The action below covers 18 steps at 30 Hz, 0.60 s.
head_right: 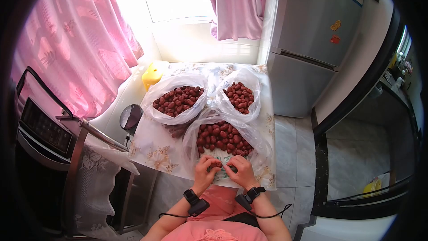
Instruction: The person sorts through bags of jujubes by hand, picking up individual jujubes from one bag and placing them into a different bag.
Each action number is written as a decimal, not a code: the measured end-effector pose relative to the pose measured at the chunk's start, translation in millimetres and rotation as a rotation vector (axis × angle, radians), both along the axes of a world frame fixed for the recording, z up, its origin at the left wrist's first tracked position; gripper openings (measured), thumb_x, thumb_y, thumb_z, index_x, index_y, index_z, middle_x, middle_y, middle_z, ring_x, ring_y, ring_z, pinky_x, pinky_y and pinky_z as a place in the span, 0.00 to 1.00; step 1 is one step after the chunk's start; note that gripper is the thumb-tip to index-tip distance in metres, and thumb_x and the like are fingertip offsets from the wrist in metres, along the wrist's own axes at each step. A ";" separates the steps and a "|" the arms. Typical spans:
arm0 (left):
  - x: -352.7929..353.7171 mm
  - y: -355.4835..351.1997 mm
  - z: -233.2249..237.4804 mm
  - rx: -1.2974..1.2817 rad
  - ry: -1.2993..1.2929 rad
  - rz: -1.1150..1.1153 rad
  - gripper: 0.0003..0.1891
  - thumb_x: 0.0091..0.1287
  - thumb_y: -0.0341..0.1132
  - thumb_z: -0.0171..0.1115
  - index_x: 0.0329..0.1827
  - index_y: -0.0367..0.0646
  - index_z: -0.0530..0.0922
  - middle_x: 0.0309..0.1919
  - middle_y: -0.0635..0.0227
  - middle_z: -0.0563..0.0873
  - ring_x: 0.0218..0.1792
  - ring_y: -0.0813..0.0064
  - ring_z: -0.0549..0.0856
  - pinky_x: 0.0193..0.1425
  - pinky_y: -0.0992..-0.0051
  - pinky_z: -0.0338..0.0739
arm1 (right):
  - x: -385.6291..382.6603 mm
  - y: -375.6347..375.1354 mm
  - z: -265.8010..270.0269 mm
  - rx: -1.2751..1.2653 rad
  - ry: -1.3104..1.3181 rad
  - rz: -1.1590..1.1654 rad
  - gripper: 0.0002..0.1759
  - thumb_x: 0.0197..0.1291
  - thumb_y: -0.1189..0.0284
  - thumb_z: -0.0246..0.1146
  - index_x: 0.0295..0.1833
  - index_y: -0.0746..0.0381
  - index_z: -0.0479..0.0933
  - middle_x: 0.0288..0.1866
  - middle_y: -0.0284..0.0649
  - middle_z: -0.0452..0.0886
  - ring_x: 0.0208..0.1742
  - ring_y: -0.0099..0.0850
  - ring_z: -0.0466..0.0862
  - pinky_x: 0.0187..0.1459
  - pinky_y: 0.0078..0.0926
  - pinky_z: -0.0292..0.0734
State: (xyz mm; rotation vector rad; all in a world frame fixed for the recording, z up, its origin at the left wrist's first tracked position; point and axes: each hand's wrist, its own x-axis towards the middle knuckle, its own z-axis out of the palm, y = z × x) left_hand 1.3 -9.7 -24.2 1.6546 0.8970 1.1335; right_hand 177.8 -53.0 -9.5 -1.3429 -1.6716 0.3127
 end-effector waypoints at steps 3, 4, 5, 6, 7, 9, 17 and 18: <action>-2.4 1.4 4.0 0.070 0.070 -0.038 0.18 0.56 0.16 0.67 0.50 0.38 0.85 0.44 0.64 0.81 0.41 0.72 0.88 0.47 0.74 0.83 | -0.3 -0.3 1.6 -0.005 0.000 -0.005 0.09 0.54 0.74 0.73 0.34 0.64 0.79 0.35 0.42 0.81 0.38 0.42 0.83 0.39 0.36 0.79; -2.4 2.0 4.2 0.069 0.071 -0.037 0.18 0.56 0.16 0.67 0.50 0.38 0.85 0.44 0.64 0.81 0.41 0.72 0.88 0.47 0.74 0.83 | -0.5 -0.3 1.8 -0.006 0.000 -0.006 0.09 0.54 0.74 0.74 0.34 0.64 0.79 0.35 0.42 0.81 0.38 0.42 0.83 0.39 0.36 0.79; -2.7 2.5 4.2 0.089 0.069 -0.038 0.18 0.56 0.17 0.68 0.51 0.40 0.85 0.44 0.64 0.81 0.41 0.71 0.88 0.46 0.74 0.83 | -0.7 -0.3 2.3 -0.007 0.000 -0.004 0.09 0.54 0.74 0.74 0.34 0.64 0.79 0.35 0.42 0.81 0.38 0.42 0.83 0.39 0.36 0.79; -3.2 2.6 4.1 0.108 0.068 -0.038 0.19 0.57 0.18 0.69 0.52 0.41 0.86 0.43 0.64 0.82 0.41 0.69 0.88 0.45 0.73 0.83 | -0.8 -0.1 2.9 -0.003 -0.003 -0.003 0.09 0.54 0.74 0.74 0.34 0.64 0.79 0.35 0.42 0.81 0.37 0.42 0.83 0.39 0.36 0.79; -3.3 2.5 4.2 0.108 0.069 -0.037 0.19 0.57 0.18 0.69 0.52 0.41 0.86 0.43 0.64 0.82 0.41 0.69 0.88 0.45 0.73 0.83 | -1.0 0.2 3.6 0.001 -0.007 -0.003 0.09 0.54 0.74 0.74 0.34 0.64 0.79 0.35 0.42 0.81 0.37 0.42 0.82 0.39 0.36 0.78; -2.8 1.9 4.7 0.092 0.065 -0.053 0.18 0.57 0.18 0.69 0.50 0.41 0.85 0.43 0.64 0.83 0.41 0.68 0.88 0.45 0.73 0.83 | -1.4 0.2 4.6 0.005 -0.006 -0.001 0.09 0.54 0.74 0.74 0.34 0.64 0.79 0.35 0.42 0.81 0.37 0.42 0.82 0.39 0.36 0.78; -0.2 -0.5 -5.8 -0.001 0.029 -0.030 0.19 0.58 0.17 0.67 0.53 0.37 0.81 0.40 0.63 0.86 0.40 0.70 0.89 0.46 0.73 0.83 | -1.0 0.1 3.9 0.001 0.003 0.000 0.09 0.54 0.75 0.73 0.34 0.64 0.79 0.35 0.42 0.81 0.37 0.42 0.82 0.39 0.36 0.78; -0.4 -0.6 -6.8 -0.031 0.028 -0.032 0.19 0.58 0.17 0.66 0.54 0.37 0.80 0.38 0.63 0.87 0.40 0.71 0.89 0.46 0.73 0.83 | -0.8 -0.1 4.4 -0.006 -0.001 0.001 0.09 0.54 0.75 0.73 0.34 0.64 0.79 0.35 0.42 0.81 0.37 0.42 0.82 0.39 0.37 0.78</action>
